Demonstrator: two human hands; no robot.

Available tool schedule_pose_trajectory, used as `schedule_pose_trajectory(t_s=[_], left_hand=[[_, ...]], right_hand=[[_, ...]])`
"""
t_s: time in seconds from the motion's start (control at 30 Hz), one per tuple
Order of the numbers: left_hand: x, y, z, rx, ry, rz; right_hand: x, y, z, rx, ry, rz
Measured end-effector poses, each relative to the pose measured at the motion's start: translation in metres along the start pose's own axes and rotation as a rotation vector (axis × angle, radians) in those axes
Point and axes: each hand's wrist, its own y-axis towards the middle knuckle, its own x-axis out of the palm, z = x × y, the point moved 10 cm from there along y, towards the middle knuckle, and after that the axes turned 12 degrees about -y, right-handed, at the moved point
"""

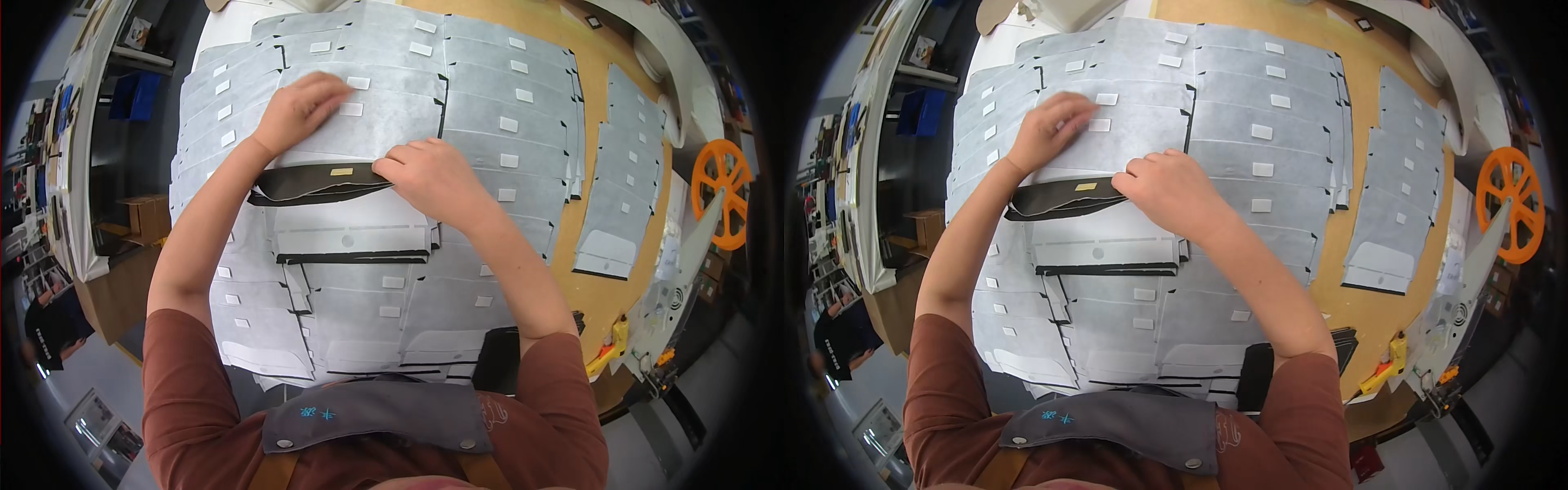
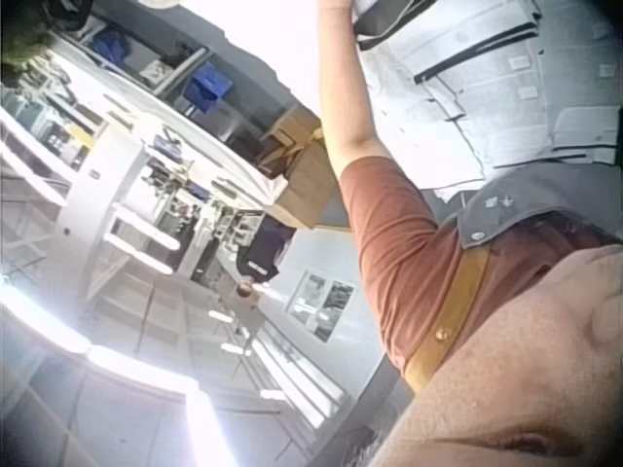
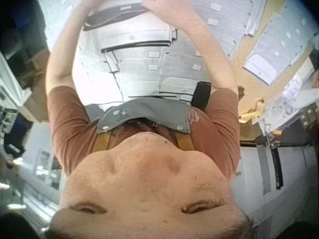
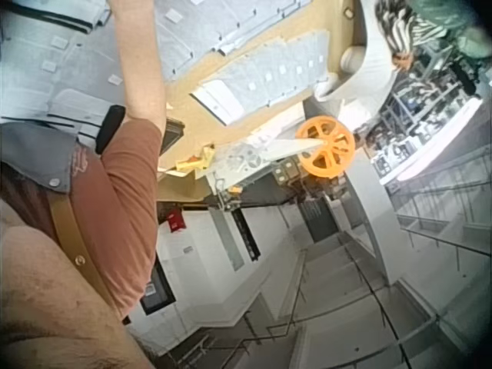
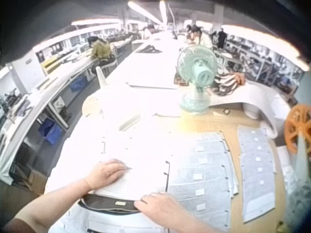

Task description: The person assembles components by picking up light gray fabric pieces and black rectangular pads from a table. They use a yellow hot glue gun to apply adhesive to the fabric pieces and then attach the black pads. The person repeats this process, stacking the finished units on the table.

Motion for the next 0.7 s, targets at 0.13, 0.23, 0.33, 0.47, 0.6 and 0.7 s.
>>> schedule_pose_trajectory(t_s=[0.13,0.23,0.33,0.47,0.6,0.7], left_hand=[[-0.006,0.030,0.026,0.041,0.045,0.121],[0.004,0.043,0.026,0.096,0.150,0.041],[0.007,0.045,0.022,0.072,0.144,-0.045],[0.002,0.040,0.018,0.097,0.161,-0.005],[0.001,0.031,0.008,0.065,0.129,0.044],[0.001,0.030,0.011,0.106,0.123,0.055]], right_hand=[[0.000,-0.002,0.001,0.006,-0.019,-0.023],[0.000,-0.003,0.001,-0.001,-0.029,-0.026],[0.001,-0.002,0.001,0.000,-0.031,-0.026],[0.003,-0.001,0.000,-0.006,-0.039,-0.030],[0.004,0.002,-0.002,-0.030,-0.036,-0.015],[-0.001,0.001,0.001,-0.024,-0.016,0.064]])
